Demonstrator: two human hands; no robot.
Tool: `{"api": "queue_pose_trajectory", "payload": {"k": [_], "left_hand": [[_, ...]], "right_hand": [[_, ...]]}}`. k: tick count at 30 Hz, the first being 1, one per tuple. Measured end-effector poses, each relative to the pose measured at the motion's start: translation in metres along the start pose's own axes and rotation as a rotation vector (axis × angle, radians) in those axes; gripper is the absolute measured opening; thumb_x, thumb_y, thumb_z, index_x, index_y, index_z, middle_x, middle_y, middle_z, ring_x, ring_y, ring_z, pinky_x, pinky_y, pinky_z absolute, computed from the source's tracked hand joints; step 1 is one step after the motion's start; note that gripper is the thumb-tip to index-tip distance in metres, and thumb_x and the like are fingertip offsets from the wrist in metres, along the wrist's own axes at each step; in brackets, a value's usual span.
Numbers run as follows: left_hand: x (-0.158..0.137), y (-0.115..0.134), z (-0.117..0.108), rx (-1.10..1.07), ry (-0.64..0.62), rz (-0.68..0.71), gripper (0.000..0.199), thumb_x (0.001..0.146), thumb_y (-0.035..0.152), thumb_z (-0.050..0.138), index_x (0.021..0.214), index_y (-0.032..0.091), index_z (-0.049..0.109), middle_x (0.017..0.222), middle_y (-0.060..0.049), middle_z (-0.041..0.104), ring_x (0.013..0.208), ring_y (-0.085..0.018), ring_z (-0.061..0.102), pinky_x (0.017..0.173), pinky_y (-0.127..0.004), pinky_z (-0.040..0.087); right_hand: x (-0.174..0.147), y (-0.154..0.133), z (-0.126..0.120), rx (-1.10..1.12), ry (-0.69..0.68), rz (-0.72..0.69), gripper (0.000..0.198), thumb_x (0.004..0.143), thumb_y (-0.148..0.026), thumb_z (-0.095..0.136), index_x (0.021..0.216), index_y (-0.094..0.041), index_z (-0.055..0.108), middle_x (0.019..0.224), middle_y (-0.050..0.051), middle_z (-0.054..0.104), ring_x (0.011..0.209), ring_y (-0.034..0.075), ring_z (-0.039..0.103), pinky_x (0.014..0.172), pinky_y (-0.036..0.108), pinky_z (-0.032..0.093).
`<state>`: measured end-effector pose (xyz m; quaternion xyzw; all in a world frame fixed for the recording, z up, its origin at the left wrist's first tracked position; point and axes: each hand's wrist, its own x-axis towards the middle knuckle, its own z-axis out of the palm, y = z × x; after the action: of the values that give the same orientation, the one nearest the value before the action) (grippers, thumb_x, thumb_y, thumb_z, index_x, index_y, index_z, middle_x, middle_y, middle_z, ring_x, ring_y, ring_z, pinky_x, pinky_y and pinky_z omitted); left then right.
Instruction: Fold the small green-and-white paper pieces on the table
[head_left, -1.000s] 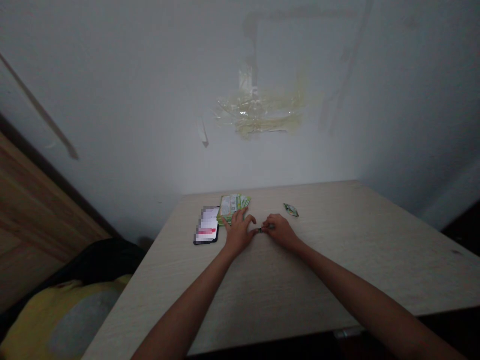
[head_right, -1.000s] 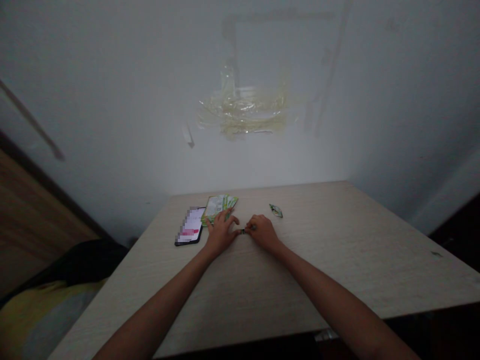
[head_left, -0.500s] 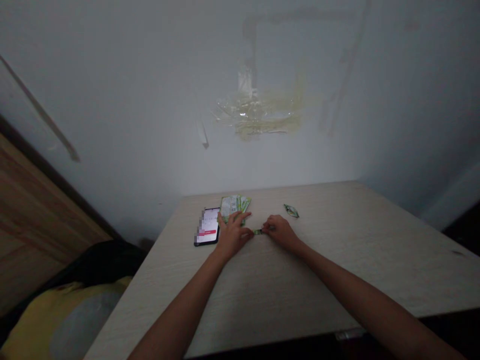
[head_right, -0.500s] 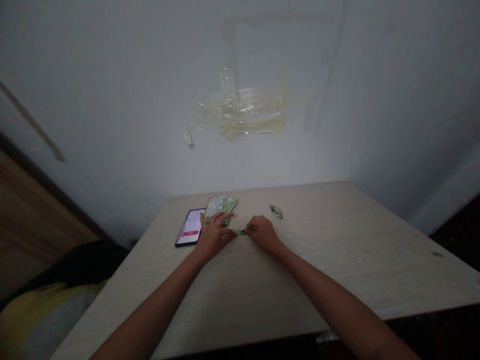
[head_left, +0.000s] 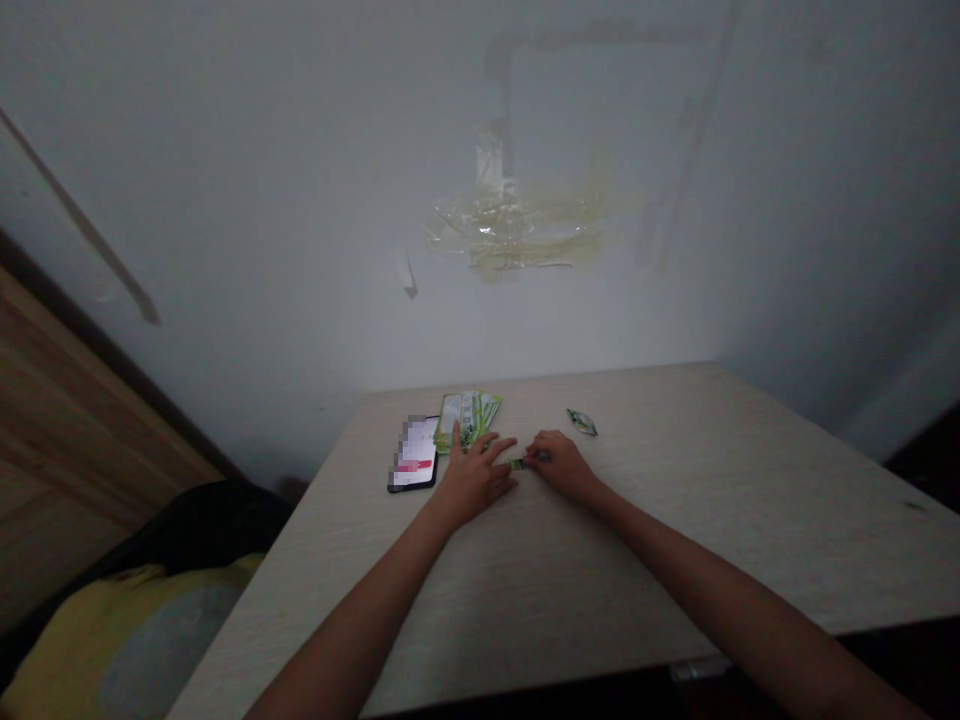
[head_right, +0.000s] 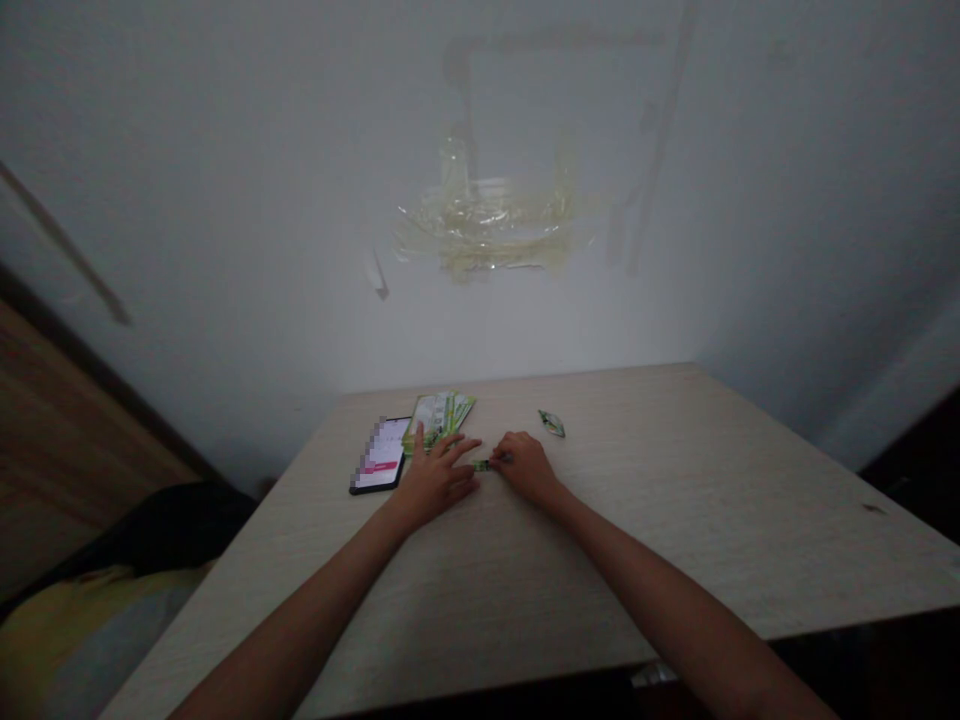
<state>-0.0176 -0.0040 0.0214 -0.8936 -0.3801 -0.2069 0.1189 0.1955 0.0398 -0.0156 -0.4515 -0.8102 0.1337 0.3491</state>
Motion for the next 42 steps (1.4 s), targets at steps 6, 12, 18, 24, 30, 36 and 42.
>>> {"api": "queue_pose_trajectory", "payload": {"k": [6,12,18,24,30,36,42], "left_hand": [[-0.0053,-0.0019,0.0073,-0.068,0.042,-0.07,0.019,0.087,0.044,0.059,0.095,0.033,0.071,0.138,0.0,0.054,0.128,-0.027,0.046,0.109,-0.071,-0.011],[-0.0017,0.0009,0.0064,-0.032,0.072,-0.034,0.02,0.09,0.039,0.055,0.09,0.032,0.073,0.136,-0.001,0.056,0.125,-0.026,0.048,0.11,-0.072,-0.007],[0.0006,0.0044,0.0072,0.006,0.067,0.037,0.023,0.092,0.036,0.051,0.089,0.028,0.073,0.14,-0.001,0.052,0.125,-0.024,0.049,0.113,-0.069,-0.005],[-0.0017,0.0029,0.0096,0.013,0.086,0.036,0.021,0.092,0.038,0.052,0.095,0.034,0.072,0.144,0.003,0.049,0.133,-0.026,0.041,0.112,-0.07,-0.005],[-0.0008,0.0045,0.0089,0.008,0.068,0.029,0.021,0.091,0.039,0.053,0.099,0.036,0.072,0.145,0.004,0.046,0.136,-0.027,0.036,0.113,-0.069,-0.005],[0.0014,0.0062,0.0093,-0.023,0.065,0.022,0.021,0.087,0.038,0.059,0.105,0.039,0.07,0.145,0.002,0.045,0.136,-0.029,0.035,0.113,-0.069,0.0],[0.0028,0.0063,0.0104,-0.029,0.06,-0.018,0.021,0.087,0.042,0.058,0.103,0.039,0.071,0.147,0.0,0.042,0.136,-0.029,0.035,0.113,-0.07,0.003]], "right_hand": [[-0.0013,-0.0015,-0.0016,0.013,0.007,0.007,0.005,0.08,-0.021,0.071,0.076,-0.019,0.069,0.084,0.004,0.067,0.086,0.018,0.059,0.082,0.03,0.041],[-0.0007,-0.001,-0.002,0.024,-0.001,0.006,0.005,0.08,-0.022,0.071,0.077,-0.018,0.069,0.083,0.004,0.067,0.086,0.018,0.058,0.081,0.029,0.042],[-0.0006,-0.0011,-0.002,0.021,-0.001,0.006,0.005,0.08,-0.022,0.071,0.077,-0.019,0.069,0.083,0.003,0.066,0.086,0.018,0.057,0.081,0.029,0.041],[-0.0007,0.0017,-0.0014,0.042,-0.001,0.002,0.005,0.08,-0.021,0.071,0.076,-0.018,0.067,0.083,0.003,0.066,0.085,0.017,0.057,0.08,0.029,0.041],[-0.0005,-0.0002,-0.0035,0.041,-0.016,-0.004,0.006,0.08,-0.018,0.069,0.075,-0.018,0.067,0.083,0.003,0.066,0.085,0.017,0.057,0.081,0.03,0.041],[0.0002,-0.0011,-0.0037,0.021,-0.03,0.006,0.006,0.081,-0.02,0.068,0.076,-0.019,0.069,0.083,0.004,0.066,0.085,0.018,0.057,0.081,0.03,0.042],[0.0014,0.0052,-0.0057,0.062,-0.047,0.001,0.003,0.08,-0.021,0.071,0.078,-0.02,0.071,0.085,0.004,0.068,0.087,0.018,0.059,0.082,0.03,0.043]]}}
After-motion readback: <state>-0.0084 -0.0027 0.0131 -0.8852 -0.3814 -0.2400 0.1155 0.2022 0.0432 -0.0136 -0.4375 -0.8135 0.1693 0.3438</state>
